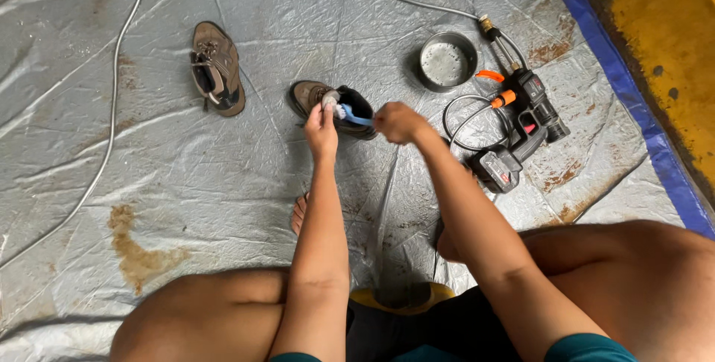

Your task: The person scrubs a brown hiking shoe with a blue brush, dipping it into a metal bowl of soapy water. They clean the interior and exterior surfaces of the shoe, then remove the insole and scrub it separately before placing it back inside.

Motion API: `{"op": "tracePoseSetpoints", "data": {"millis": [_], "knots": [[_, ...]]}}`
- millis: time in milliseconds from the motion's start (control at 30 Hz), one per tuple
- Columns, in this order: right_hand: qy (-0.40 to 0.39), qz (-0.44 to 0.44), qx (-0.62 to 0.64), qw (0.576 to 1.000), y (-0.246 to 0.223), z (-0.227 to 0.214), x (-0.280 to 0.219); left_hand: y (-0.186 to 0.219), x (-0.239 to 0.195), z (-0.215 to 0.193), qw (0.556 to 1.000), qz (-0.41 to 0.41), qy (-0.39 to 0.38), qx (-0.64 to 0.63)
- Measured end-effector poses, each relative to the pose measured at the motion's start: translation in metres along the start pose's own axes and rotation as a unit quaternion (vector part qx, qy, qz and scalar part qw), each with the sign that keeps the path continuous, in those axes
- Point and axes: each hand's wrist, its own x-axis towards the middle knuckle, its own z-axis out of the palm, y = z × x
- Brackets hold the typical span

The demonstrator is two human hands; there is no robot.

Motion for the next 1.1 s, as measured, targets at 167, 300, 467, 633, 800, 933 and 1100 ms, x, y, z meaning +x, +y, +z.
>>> {"op": "tracePoseSetpoints", "data": {"millis": [167,300,467,633,800,933,1100], "knots": [[0.094,0.030,0.010,0.995,0.005,0.058,0.048,-0.017,0.008,0.002,1.000,0.006,-0.012,0.016],[0.096,0.025,0.031,0.995,0.019,0.071,0.059,-0.009,-0.001,-0.005,0.998,0.000,-0.028,0.057],[0.028,0.040,0.019,0.999,-0.013,-0.001,0.004,-0.019,0.004,0.001,0.999,0.009,-0.023,0.044],[0.035,0.035,-0.012,0.999,-0.003,0.032,0.043,-0.009,-0.002,0.000,0.999,0.013,-0.017,0.032],[0.109,-0.019,0.022,0.994,0.007,0.068,0.052,-0.021,-0.001,0.003,0.999,0.032,0.012,0.033],[0.052,0.003,0.029,0.998,0.021,0.033,0.051,-0.014,-0.001,-0.002,0.997,0.025,0.012,0.071],[-0.004,0.013,-0.019,1.000,-0.012,-0.027,0.003,0.004,-0.012,0.002,0.996,0.043,0.042,0.065]]}}
